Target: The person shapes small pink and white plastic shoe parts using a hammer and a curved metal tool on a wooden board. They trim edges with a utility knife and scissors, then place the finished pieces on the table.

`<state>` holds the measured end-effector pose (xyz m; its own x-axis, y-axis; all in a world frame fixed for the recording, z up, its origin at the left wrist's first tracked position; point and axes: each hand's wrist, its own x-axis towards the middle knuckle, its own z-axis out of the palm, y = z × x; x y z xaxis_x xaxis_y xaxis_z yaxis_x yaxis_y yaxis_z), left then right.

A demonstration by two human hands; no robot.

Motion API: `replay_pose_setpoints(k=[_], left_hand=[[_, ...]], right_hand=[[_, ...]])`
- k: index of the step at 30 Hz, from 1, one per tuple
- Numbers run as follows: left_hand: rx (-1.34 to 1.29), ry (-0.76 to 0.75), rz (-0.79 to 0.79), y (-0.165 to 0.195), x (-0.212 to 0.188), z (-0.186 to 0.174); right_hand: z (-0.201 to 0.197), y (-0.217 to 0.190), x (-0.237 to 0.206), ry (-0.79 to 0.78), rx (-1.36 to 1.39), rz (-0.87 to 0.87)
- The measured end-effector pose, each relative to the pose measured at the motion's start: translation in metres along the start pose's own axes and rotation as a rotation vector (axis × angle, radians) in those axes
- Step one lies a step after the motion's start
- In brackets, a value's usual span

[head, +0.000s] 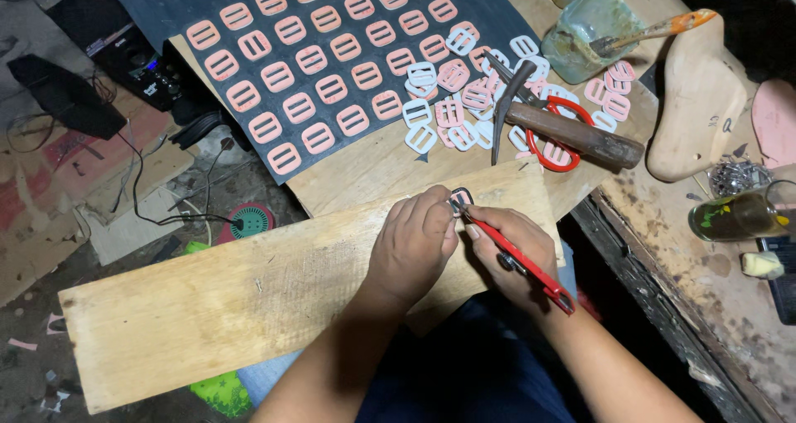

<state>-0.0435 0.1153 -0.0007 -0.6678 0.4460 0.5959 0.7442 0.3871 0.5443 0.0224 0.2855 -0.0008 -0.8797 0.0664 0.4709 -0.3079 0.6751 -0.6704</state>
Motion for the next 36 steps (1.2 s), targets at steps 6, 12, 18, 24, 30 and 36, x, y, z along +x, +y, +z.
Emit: replay_pose_setpoints(k=[6,12,18,24,30,36], left_hand=[[0.040,-0.054,-0.008,0.000,-0.001,0.000],[0.057,-0.039,-0.007,-0.001,-0.002,0.004],[0.088,-0.040,-0.021,-0.001,-0.002,0.006],[0.095,-0.041,-0.027,0.001,0.003,0.000],[0.110,-0.053,0.009,0.006,0.005,-0.006],[0.066,0.020,-0.019,0.004,0.006,-0.007]], right_hand=[[0.003,0.001,-0.002,0.009,-0.002,-0.032],[-0.002,0.002,-0.003,-0.013,-0.031,-0.048],[-0.010,-0.003,0.000,-0.065,-0.116,-0.021],[-0.008,0.009,-0.003,-0.061,0.275,0.316],[0.009,0.026,0.000,0.107,0.963,0.591],[0.017,0.032,0.017,0.222,1.060,0.600]])
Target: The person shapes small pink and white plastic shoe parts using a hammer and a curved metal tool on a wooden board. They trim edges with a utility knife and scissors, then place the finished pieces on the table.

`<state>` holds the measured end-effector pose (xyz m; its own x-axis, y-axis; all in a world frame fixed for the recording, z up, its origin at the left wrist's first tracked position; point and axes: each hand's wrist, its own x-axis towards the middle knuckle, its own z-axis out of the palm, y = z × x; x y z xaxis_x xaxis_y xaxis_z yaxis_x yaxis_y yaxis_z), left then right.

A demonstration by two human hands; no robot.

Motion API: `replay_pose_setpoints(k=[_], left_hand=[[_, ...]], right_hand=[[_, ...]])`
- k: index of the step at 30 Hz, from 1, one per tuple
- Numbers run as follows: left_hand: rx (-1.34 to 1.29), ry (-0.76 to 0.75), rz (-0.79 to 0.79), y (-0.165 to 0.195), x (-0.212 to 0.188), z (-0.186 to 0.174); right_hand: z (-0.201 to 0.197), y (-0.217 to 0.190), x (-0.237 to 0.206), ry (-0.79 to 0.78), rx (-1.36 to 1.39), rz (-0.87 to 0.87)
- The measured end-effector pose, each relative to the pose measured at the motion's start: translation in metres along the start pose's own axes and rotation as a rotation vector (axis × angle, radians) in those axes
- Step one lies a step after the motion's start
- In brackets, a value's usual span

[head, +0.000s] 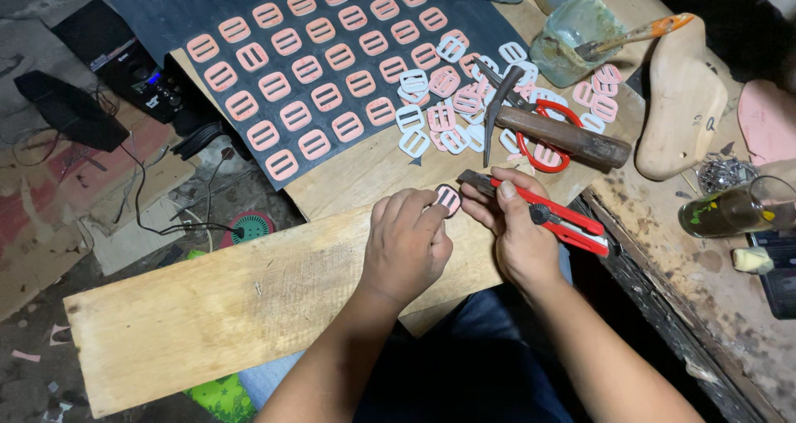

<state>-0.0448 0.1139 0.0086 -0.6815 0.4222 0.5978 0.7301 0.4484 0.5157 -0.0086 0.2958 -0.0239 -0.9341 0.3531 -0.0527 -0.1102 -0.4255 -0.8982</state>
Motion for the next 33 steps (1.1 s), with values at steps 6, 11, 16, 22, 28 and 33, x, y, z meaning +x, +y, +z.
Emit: replay_pose_setpoints(k=[6,11,16,22,28,33], left_hand=[[-0.006,-0.046,-0.008,0.000,-0.001,-0.001],[0.017,-0.048,-0.031,0.000,0.003,-0.001],[0.046,-0.068,-0.032,0.000,0.001,0.001],[0.054,-0.057,-0.011,-0.001,-0.001,0.002],[0.054,-0.048,0.006,0.000,-0.001,0.001],[0.059,-0.034,-0.005,0.002,-0.001,0.001]], right_hand=[[-0.002,-0.005,0.005,-0.018,-0.190,-0.030],[-0.005,-0.002,-0.014,-0.052,-0.671,-0.201],[-0.001,0.000,-0.025,-0.023,-0.661,-0.193],[0.004,-0.011,-0.027,-0.059,-0.808,-0.215],[0.014,-0.023,-0.029,-0.188,-0.956,-0.486],[0.020,-0.034,-0.024,-0.255,-1.027,-0.601]])
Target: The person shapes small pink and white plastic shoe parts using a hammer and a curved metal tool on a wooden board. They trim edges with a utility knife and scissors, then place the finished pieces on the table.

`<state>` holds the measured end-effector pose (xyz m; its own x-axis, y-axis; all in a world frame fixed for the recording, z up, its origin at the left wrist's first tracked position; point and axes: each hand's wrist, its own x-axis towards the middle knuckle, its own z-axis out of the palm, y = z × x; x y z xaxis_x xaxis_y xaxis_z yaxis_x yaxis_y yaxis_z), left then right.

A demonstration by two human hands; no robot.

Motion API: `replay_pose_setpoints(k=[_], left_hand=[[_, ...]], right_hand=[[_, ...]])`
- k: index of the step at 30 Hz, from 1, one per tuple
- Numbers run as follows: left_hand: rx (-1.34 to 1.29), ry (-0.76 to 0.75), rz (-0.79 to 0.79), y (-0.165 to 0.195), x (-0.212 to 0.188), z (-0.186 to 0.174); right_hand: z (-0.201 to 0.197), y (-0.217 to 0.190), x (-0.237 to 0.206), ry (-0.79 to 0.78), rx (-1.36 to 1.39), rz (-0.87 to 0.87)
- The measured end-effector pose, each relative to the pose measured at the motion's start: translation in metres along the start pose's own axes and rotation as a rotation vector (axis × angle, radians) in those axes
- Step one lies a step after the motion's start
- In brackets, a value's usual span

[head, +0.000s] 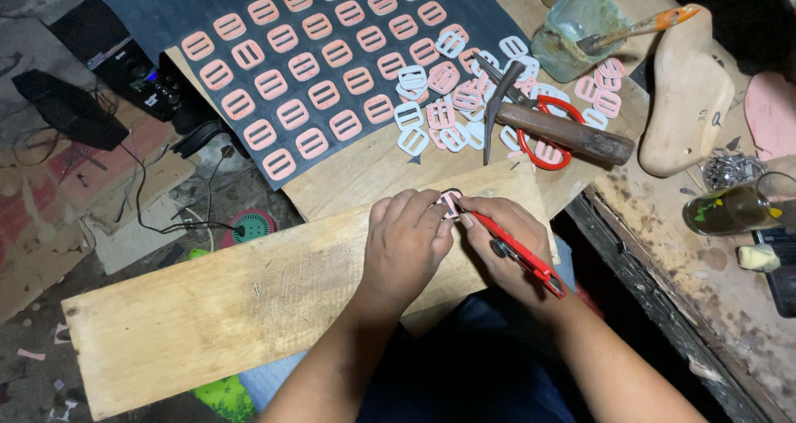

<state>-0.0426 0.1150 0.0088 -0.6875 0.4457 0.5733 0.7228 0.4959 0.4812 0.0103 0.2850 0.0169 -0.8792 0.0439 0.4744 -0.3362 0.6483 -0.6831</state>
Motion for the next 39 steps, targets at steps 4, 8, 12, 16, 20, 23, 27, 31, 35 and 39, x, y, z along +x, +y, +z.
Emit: replay_pose_setpoints(k=[4,8,12,16,20,23,27,31,35,39], left_hand=[[-0.020,-0.006,-0.024,0.000,0.000,0.001],[-0.006,0.020,-0.015,-0.001,-0.001,0.003],[0.042,0.033,0.019,-0.003,-0.002,0.004],[0.017,0.005,0.022,-0.004,-0.004,0.004],[0.034,0.013,0.034,-0.004,-0.003,0.005],[0.040,0.012,0.042,-0.005,-0.003,0.005],[0.027,-0.007,0.037,-0.006,-0.004,0.005],[0.041,-0.021,0.005,-0.006,-0.005,0.007],[0.046,-0.004,-0.011,-0.004,-0.005,0.008],[0.051,0.026,-0.027,-0.003,-0.003,0.008]], right_hand=[[-0.004,-0.002,0.004,-0.028,-0.021,0.045],[-0.003,0.002,0.003,-0.024,-0.035,0.049],[0.003,0.005,-0.010,0.045,0.087,0.252],[0.010,0.011,-0.020,0.061,0.083,0.158],[0.014,0.018,-0.020,0.092,0.080,0.050],[0.015,0.018,-0.016,0.082,0.047,-0.011],[0.013,0.012,-0.010,0.062,-0.029,-0.112],[0.008,0.007,-0.001,0.010,-0.161,-0.224],[0.002,0.002,0.003,-0.011,-0.158,-0.188],[0.003,0.001,0.006,-0.024,-0.158,-0.155]])
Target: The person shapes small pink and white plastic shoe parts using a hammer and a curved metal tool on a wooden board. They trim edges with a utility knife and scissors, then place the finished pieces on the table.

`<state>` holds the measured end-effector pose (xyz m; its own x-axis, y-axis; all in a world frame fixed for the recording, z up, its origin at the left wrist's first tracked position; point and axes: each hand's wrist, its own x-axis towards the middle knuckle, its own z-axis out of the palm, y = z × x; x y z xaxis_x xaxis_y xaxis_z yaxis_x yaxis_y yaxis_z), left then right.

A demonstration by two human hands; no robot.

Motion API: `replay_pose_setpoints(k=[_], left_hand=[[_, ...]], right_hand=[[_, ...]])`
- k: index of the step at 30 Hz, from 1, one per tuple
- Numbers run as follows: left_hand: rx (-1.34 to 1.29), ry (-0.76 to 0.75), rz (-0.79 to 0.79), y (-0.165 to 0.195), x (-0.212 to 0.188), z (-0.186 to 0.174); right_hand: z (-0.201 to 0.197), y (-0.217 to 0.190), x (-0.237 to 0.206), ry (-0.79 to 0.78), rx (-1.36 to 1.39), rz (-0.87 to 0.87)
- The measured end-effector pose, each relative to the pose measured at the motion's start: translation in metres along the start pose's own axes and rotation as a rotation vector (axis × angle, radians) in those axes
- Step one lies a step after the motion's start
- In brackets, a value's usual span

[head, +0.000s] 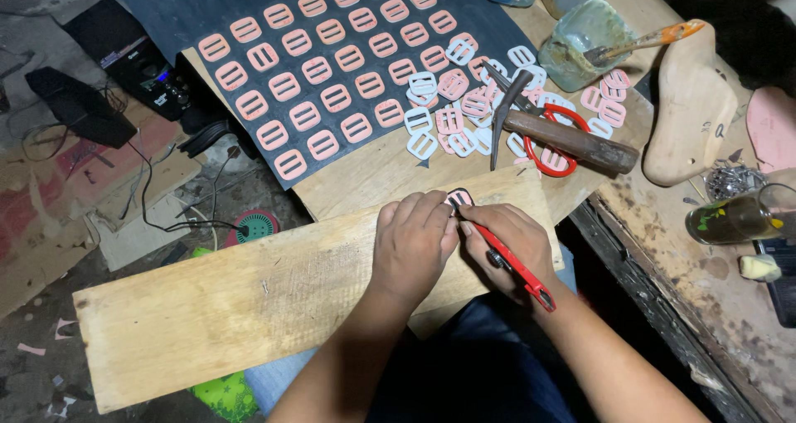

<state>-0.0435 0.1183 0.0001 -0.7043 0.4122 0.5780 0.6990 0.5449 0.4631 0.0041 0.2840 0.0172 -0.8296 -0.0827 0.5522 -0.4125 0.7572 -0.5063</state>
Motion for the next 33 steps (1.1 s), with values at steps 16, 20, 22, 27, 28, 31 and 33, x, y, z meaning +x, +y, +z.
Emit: replay_pose_setpoints(k=[16,20,22,27,28,31,33], left_hand=[[-0.132,-0.011,-0.082,-0.001,0.002,-0.004],[-0.381,-0.028,-0.257,-0.008,0.005,-0.011],[-0.478,-0.040,-0.308,-0.014,0.007,-0.019],[-0.325,-0.065,-0.263,-0.011,-0.003,-0.043],[-0.277,-0.081,-0.232,-0.009,-0.006,-0.046],[-0.171,-0.124,-0.163,-0.004,-0.011,-0.051],[-0.158,-0.134,-0.143,-0.002,-0.010,-0.051]], right_hand=[[-0.103,0.095,0.032,0.050,-0.348,0.694],[-0.105,0.150,0.051,-0.045,-0.535,0.463],[-0.101,0.166,0.060,-0.143,-0.609,0.469],[-0.085,0.156,0.057,-0.054,-0.644,0.310],[-0.079,0.148,0.053,-0.022,-0.610,0.253],[-0.063,0.130,0.050,-0.126,-0.464,0.214],[-0.059,0.121,0.052,-0.105,-0.413,0.207]])
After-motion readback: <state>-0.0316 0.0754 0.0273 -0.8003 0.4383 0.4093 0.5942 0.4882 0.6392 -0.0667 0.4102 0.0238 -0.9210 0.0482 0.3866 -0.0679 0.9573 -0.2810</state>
